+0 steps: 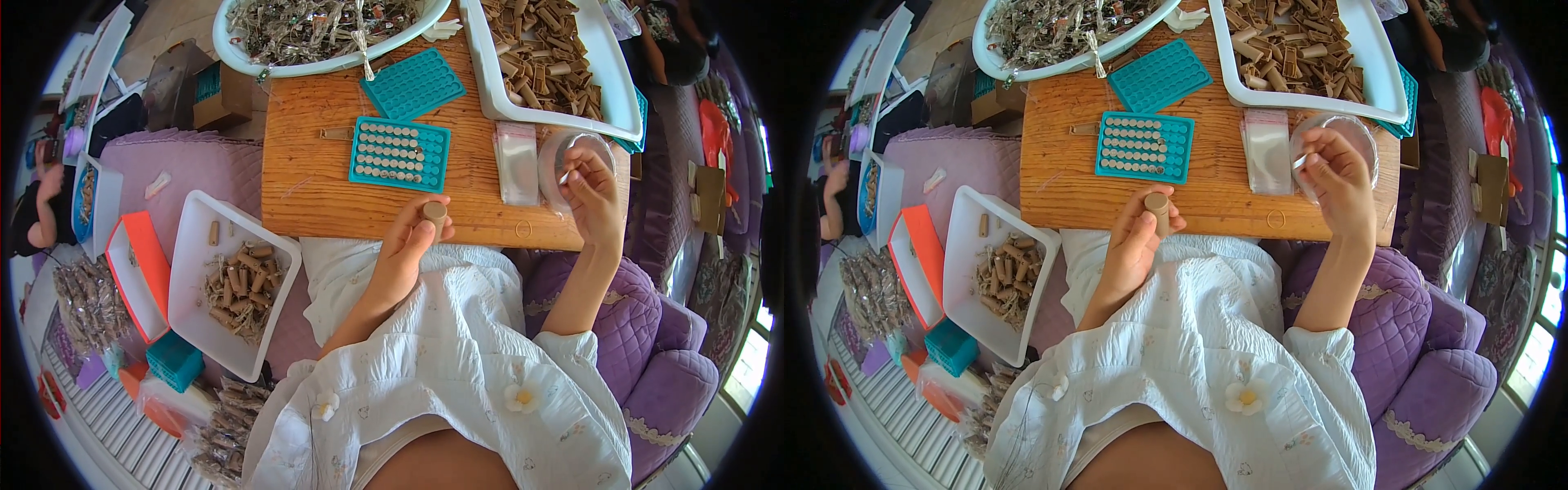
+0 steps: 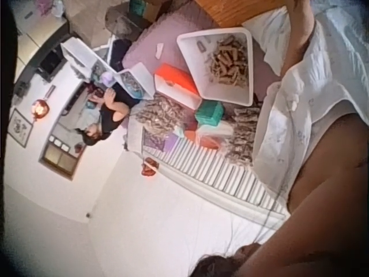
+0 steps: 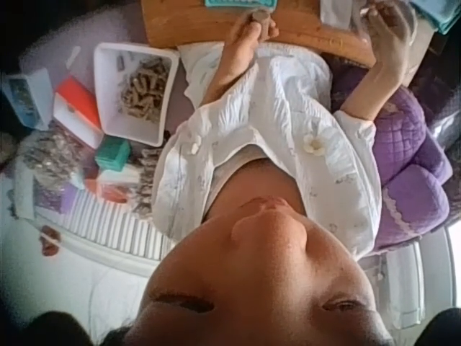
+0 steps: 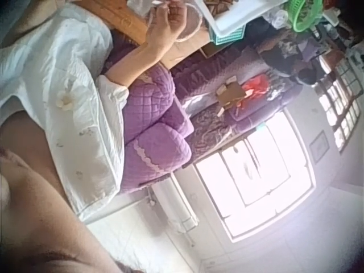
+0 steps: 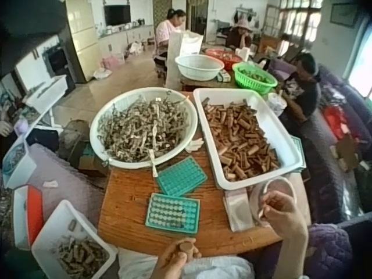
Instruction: The person fills small cardboard tubes with various small components and pellets by hand.
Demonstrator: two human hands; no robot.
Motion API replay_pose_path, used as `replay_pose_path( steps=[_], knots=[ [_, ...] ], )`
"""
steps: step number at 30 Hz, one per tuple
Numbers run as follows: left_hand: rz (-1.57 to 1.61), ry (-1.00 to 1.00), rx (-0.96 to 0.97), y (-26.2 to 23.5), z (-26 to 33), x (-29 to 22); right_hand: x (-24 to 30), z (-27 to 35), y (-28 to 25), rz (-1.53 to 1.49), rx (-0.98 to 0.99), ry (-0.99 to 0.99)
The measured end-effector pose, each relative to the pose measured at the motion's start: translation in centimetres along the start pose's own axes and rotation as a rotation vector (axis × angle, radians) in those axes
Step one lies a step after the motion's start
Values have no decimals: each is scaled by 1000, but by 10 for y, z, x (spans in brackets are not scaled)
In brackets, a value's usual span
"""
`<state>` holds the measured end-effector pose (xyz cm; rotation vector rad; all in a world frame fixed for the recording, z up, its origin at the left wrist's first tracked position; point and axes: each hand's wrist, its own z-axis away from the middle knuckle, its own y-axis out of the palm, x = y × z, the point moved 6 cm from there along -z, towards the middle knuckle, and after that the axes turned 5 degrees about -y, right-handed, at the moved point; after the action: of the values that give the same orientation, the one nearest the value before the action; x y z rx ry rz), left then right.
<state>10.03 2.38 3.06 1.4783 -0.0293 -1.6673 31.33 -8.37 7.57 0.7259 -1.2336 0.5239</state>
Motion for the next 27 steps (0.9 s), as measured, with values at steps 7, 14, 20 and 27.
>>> replay_pose_path(
  steps=[7, 14, 20, 27],
  knots=[
    [417, -49, 110, 1, 3, 0, 3, 26, 95, 391, 46, -363],
    [492, -127, 110, -2, 2, 6, 4, 36, 142, 594, 294, -734],
    [509, -197, 50, -3, 3, 7, -4, 32, 144, 689, 372, -626],
    [516, -222, -15, -5, 0, 10, -5, 30, 146, 739, 365, -524]
  ],
)
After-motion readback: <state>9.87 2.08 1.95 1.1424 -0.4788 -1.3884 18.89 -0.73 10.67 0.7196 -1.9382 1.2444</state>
